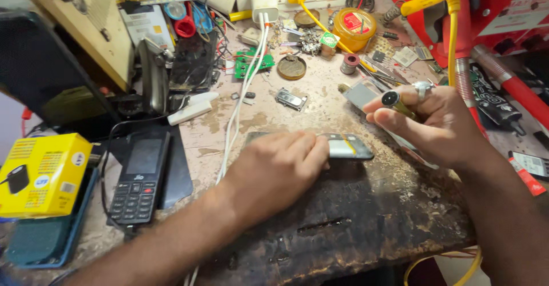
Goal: The person pries open the back cover of a smartphone using a spudger tool, works around the internal battery and components, then lifts and reattaches the screen assembly and presses the phone together while the screen displays a menu.
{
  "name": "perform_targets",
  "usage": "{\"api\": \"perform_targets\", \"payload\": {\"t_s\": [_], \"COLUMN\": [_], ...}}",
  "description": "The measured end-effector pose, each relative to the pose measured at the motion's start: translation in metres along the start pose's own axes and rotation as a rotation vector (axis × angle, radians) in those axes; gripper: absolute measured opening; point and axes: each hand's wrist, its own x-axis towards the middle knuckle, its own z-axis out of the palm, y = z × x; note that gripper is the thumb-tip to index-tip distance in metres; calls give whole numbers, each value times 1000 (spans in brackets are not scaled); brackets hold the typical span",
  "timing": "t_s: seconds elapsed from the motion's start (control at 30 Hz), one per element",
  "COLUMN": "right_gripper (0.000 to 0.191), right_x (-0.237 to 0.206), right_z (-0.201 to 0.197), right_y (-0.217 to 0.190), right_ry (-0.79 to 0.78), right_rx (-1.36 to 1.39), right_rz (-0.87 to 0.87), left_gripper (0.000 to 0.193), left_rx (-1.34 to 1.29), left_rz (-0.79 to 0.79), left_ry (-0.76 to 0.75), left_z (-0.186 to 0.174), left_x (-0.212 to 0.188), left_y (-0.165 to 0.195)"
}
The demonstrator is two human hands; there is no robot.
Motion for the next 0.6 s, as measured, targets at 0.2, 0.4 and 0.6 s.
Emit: {"api": "perform_targets", "payload": {"t_s": [0.2,0.4,0.6], "right_gripper": [22,23,20], "right_x": [5,4,6], "right_z": [5,2,6], "right_y": [10,10,10], "right_ry": [21,-91,-146], "right_rx": [3,96,77], "right_rz": [156,110,63], "left_gripper": [31,34,37], "left_rx": [14,-215,-290], "left_rz": [105,-20,-67], "left_ry": [108,-57,-28], "left_z": [1,1,3], "left_x": [-12,-13,-13], "left_y": [3,-2,-6]}}
